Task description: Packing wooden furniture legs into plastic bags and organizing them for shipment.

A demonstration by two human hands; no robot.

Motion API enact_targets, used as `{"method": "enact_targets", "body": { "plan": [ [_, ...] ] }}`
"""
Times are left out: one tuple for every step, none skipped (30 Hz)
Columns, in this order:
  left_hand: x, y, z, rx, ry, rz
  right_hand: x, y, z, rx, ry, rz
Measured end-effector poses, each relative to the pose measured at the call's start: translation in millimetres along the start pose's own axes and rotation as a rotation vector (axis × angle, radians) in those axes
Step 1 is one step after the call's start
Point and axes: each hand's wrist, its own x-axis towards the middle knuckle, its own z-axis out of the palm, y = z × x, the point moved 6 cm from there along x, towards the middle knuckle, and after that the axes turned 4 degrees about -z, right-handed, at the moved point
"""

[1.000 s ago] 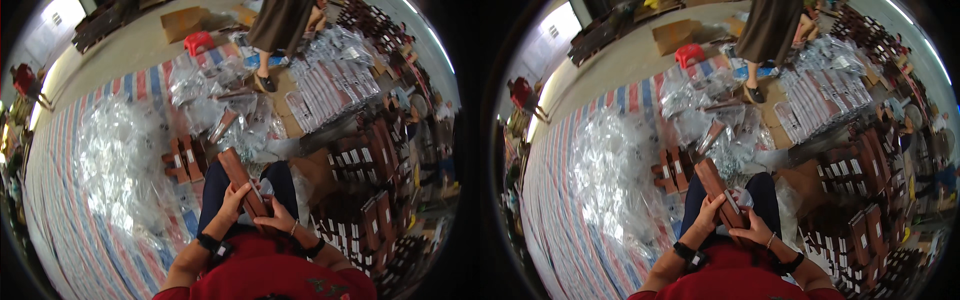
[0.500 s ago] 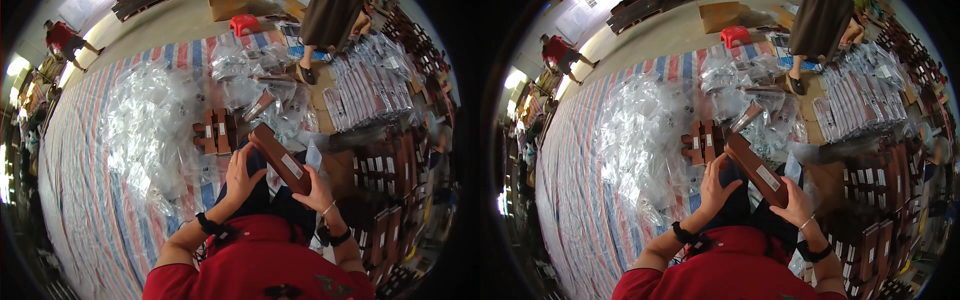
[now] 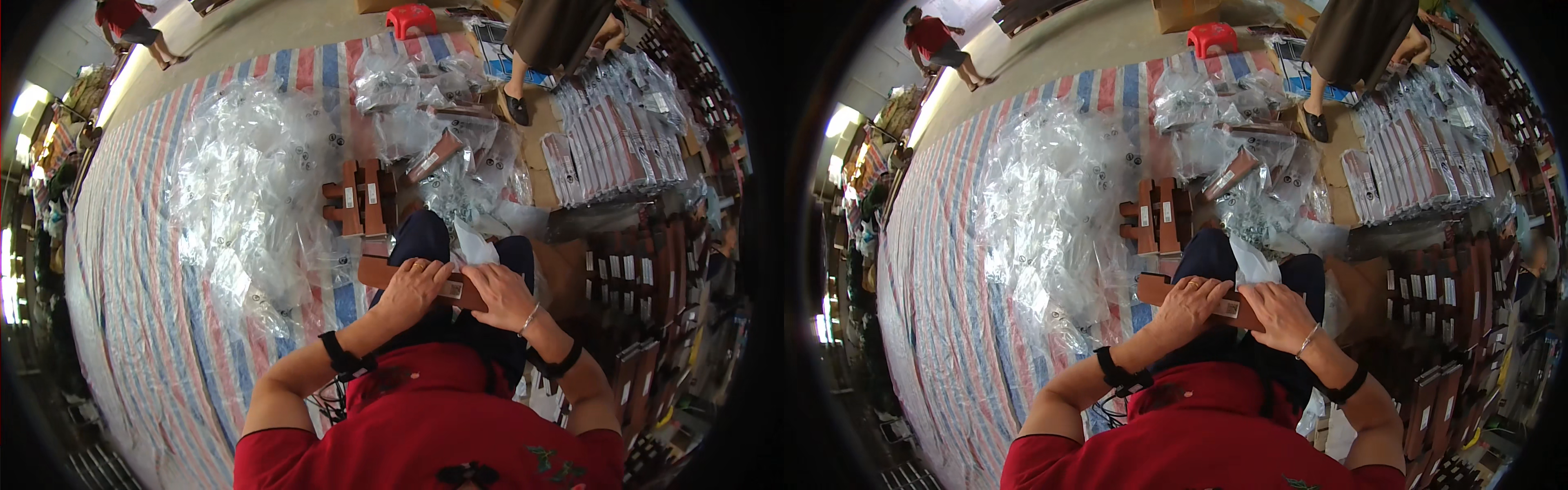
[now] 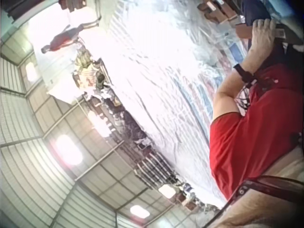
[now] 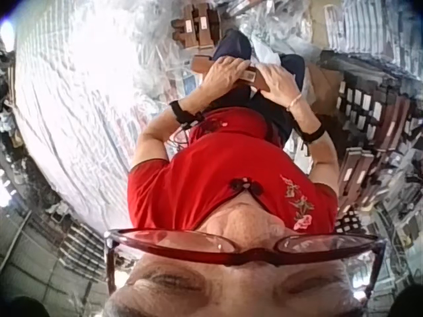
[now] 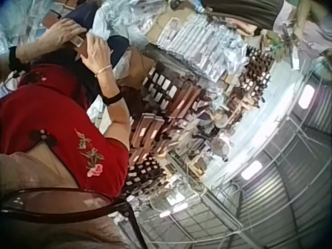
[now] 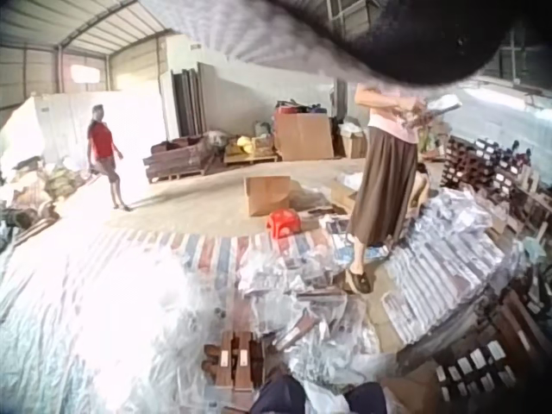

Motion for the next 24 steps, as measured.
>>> {"method": "enact_targets", "body": {
  "plan": [
    [2, -4, -2, -0.03, -0.027, -0.016, 5, 1, -1, -0.011, -0.004, -0.009],
    [3, -8, -2, -0.06, -0.055, -0.033, 8, 2, -1, -0.005, -0.011, -0.009],
    [7, -12, -6, -0.073, -0.011, -0.028, 13, 4, -2, -0.011, -0.025, -0.012],
    [8, -16, -7, -0.077, -0.017, -0.035, 17, 5, -2, -0.015, -0.04, -0.016],
    [8, -19, -7, -0.084, -0.034, -0.046, 21, 7, -1, -0.005, -0.048, -0.017],
    [10, -23, -10, -0.088, -0.05, -0.053, 26, 10, -6, 0.086, 0.015, -0.01],
    [11, -27, -10, -0.093, -0.061, -0.059, 31, 14, -10, 0.179, 0.076, -0.001],
    [12, -32, -8, -0.107, -0.064, -0.063, 37, 19, -13, 0.193, 0.069, 0.003],
    [15, -37, -9, -0.119, -0.064, -0.066, 44, 31, -23, 0.243, 0.154, 0.062],
    [17, -38, -14, -0.116, -0.067, -0.065, 48, 41, -36, 0.286, 0.249, 0.118],
    [22, -41, -21, -0.111, -0.051, -0.077, 46, 62, -46, 0.279, 0.413, 0.194],
    [27, -49, -25, -0.111, -0.045, -0.101, 46, 85, -55, 0.315, 0.473, 0.364],
    [34, -56, -30, -0.115, -0.029, -0.126, 44, 104, -70, 0.211, 0.705, 0.353],
    [40, -68, -27, -0.127, -0.047, -0.126, 34, 131, -76, 0.204, 0.788, 0.474],
    [42, -88, -30, -0.097, -0.011, -0.178, 29, 144, -89, 0.08, 0.82, 0.548],
    [43, -109, -36, -0.064, 0.027, -0.228, 17, 169, -83, 0.094, 0.869, 0.605],
    [42, -137, -34, -0.046, 0.034, -0.299, 5, 182, -78, 0.043, 0.871, 0.635],
    [41, -166, -30, -0.029, 0.045, -0.365, -14, 200, -66, 0.006, 0.822, 0.654],
    [44, -193, -28, -0.039, 0.082, -0.405, -34, 213, -49, -0.043, 0.772, 0.681],
    [45, -218, -31, -0.034, 0.118, -0.449, -52, 222, -28, -0.075, 0.682, 0.712],
    [41, -245, -24, -0.006, 0.094, -0.511, -72, 226, -3, -0.022, 0.648, 0.721],
    [38, -271, -14, 0.018, 0.074, -0.567, -101, 233, 27, 0.013, 0.542, 0.782],
    [35, -292, -7, 0.023, 0.056, -0.604, -133, 237, 64, 0.053, 0.436, 0.843],
    [35, -311, 4, 0.022, 0.036, -0.604, -171, 237, 106, 0.059, 0.205, 0.988]
  ]
}}
